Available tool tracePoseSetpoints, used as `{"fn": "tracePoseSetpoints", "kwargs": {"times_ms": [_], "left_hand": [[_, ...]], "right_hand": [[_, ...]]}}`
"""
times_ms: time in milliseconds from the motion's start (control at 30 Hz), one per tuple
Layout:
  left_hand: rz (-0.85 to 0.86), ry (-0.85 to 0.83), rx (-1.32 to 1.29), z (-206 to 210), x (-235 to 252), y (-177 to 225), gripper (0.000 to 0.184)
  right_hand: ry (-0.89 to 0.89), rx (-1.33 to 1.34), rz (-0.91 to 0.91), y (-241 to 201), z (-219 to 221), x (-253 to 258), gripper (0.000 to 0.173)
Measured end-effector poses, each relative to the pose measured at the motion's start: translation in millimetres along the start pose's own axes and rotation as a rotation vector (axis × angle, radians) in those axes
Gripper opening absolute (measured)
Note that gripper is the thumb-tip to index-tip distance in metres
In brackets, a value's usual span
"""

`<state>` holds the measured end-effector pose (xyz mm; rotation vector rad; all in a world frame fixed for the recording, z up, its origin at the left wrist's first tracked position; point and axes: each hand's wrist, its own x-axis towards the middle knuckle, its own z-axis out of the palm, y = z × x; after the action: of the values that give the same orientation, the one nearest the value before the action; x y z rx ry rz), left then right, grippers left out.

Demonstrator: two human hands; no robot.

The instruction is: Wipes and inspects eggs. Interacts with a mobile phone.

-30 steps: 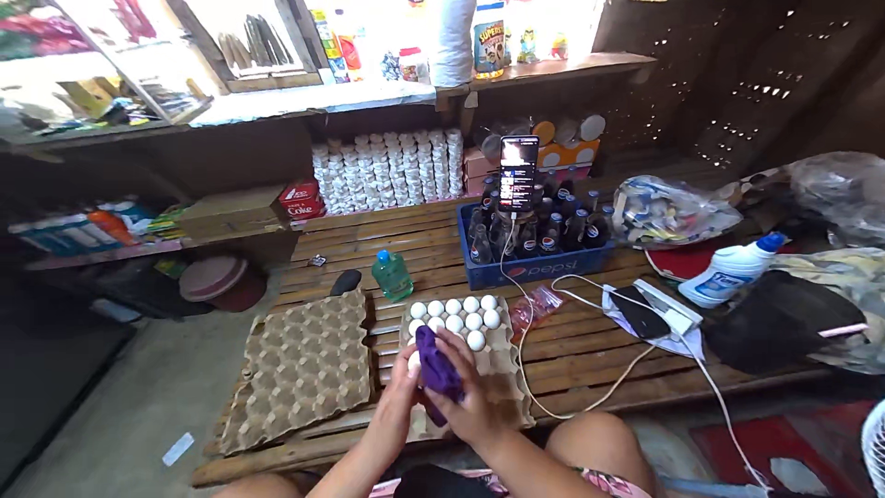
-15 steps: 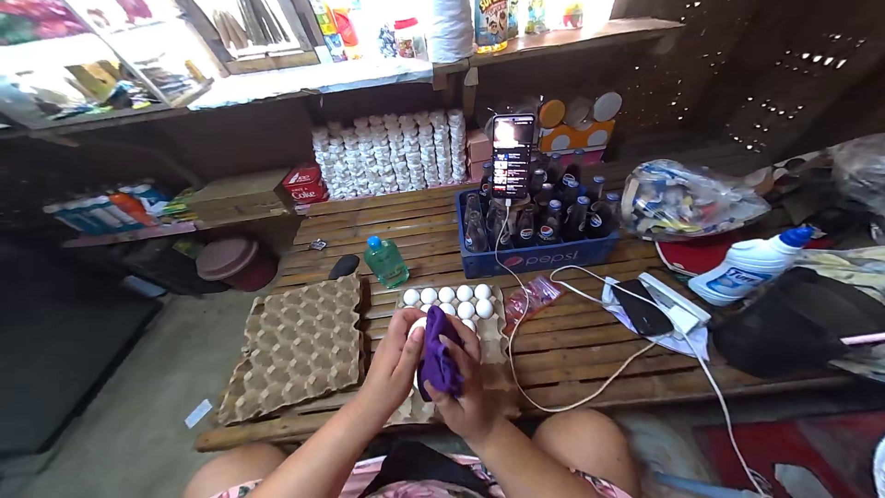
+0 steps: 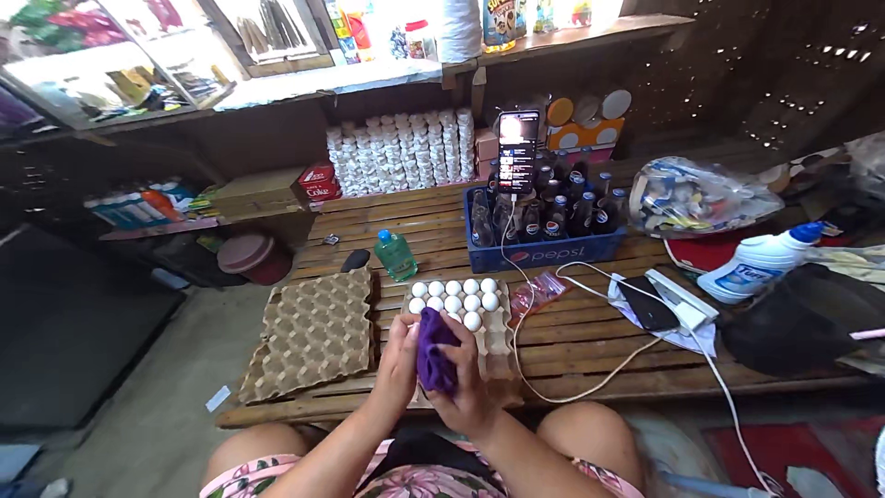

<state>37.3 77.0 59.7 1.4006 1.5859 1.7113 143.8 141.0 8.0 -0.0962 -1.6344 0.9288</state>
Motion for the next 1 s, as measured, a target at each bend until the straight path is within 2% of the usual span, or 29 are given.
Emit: {"fn": "tracePoseSetpoints", "kwargs": {"times_ms": [67,133,167,233,300,333,433,500,567,633,700,733,833,867,933,1000], "left_hand": [[0.002,0.003,-0.033,1.3,1.3,4.3,0.036],[0.051,-0.048,-0.016,2.2,-1.9,0.1,0.033],[0.075,-0.073,0.019,1.8,-5.0,-3.5,0.032],[0.106,-0.106,0.165,-3.3,-9.0,-7.2,0.034],[0.12,-0.133,0.372,-11.7,-7.9,-5.8,0.039],[0.129,-0.141,0.452,-15.0,-6.3,-4.4,0.042],[0.121,-0.095,0.592,-18.5,3.4,3.4,0.048],[0.093,-0.058,0.626,-19.4,12.5,8.4,0.048],[0.088,-0.05,0.658,-19.2,18.1,11.9,0.047],[0.14,-0.07,0.672,-17.5,17.4,12.3,0.044],[0.239,-0.098,0.667,-14.1,11.7,9.0,0.042],[0.298,-0.107,0.66,-12.4,8.3,6.8,0.042],[0.456,-0.129,0.667,-11.7,2.1,1.0,0.041],[0.5,-0.124,0.689,-12.4,2.7,0.8,0.041],[0.539,-0.096,0.72,-15.0,6.6,2.2,0.042],[0.503,-0.056,0.721,-18.5,11.1,4.7,0.046]], "right_hand": [[0.013,-0.022,-0.031,0.1,2.1,-1.5,0.038],[0.072,0.084,0.048,-2.4,2.0,0.6,0.037],[0.096,0.19,0.146,-7.5,0.8,1.6,0.039],[0.131,0.429,0.5,-22.5,-5.3,5.7,0.053],[0.093,0.55,0.886,-29.1,-14.0,16.0,0.069],[0.069,0.575,0.973,-28.1,-15.0,17.5,0.072],[0.016,0.59,0.969,-29.5,-10.7,11.3,0.08],[0.013,0.559,0.834,-31.8,-5.0,4.4,0.08],[-0.003,0.507,0.626,-27.4,-0.4,-2.8,0.08],[0.035,0.437,0.467,-19.5,2.7,-5.2,0.075],[0.117,0.415,0.415,-14.8,1.4,-2.7,0.064],[0.155,0.426,0.458,-18.0,-1.5,0.7,0.061],[0.202,0.578,0.845,-32.4,-12.1,12.5,0.067],[0.197,0.665,0.947,-33.2,-13.6,15.4,0.065],[0.156,0.831,1.044,-34.2,-13.1,17.6,0.057],[0.06,0.917,1.035,-36.9,-10.5,13.9,0.061]]}}
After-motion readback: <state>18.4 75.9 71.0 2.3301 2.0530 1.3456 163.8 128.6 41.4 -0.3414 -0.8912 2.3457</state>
